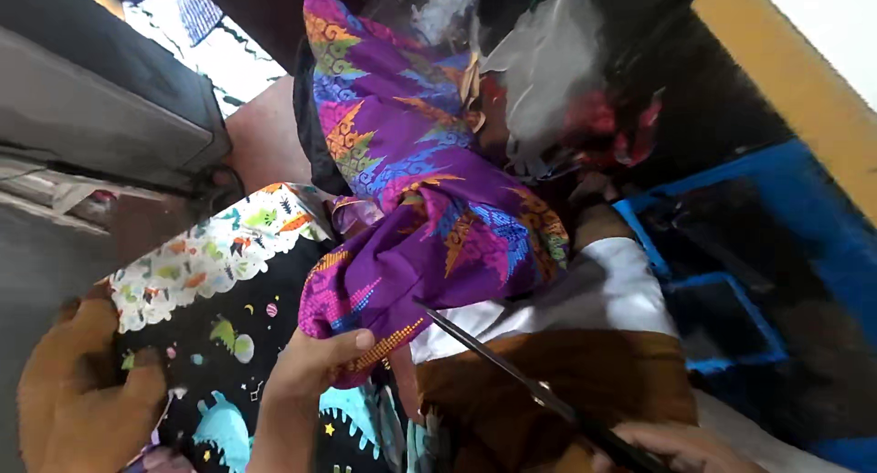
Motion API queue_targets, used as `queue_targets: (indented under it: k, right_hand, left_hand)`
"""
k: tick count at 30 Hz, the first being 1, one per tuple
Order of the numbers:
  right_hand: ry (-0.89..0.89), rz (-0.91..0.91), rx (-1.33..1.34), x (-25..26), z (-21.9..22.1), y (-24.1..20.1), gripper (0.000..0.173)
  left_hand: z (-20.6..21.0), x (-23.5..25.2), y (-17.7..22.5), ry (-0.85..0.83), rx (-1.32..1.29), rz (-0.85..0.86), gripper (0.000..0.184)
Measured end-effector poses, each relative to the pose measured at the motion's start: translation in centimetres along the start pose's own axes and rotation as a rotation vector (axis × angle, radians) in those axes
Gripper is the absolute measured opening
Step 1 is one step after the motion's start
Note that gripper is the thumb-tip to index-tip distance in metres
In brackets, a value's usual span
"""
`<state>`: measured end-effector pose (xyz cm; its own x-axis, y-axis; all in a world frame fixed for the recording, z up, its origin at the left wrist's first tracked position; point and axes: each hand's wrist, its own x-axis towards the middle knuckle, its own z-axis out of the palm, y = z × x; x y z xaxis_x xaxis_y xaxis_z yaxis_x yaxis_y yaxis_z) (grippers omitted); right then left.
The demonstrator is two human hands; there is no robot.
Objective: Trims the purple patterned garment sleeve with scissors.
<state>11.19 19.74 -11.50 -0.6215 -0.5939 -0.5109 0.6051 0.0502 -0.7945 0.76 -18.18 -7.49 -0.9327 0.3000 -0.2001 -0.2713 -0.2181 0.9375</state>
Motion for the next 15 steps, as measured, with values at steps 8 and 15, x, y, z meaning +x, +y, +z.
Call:
queue_targets:
  k: [8, 15]
  right_hand:
    - [-0.330, 0.046, -0.204, 4.8, -5.0, -3.1, 0.064]
    - [-0.369, 0.134, -0.258, 7.8, -6.3, -5.8, 0.063]
  left_hand:
    - [-3.5, -1.7, 0.4, -0.186, 0.241, -0.108, 0.044]
    - [-4.5, -1.7, 0.5, -0.183, 0.211, -0.177, 0.038]
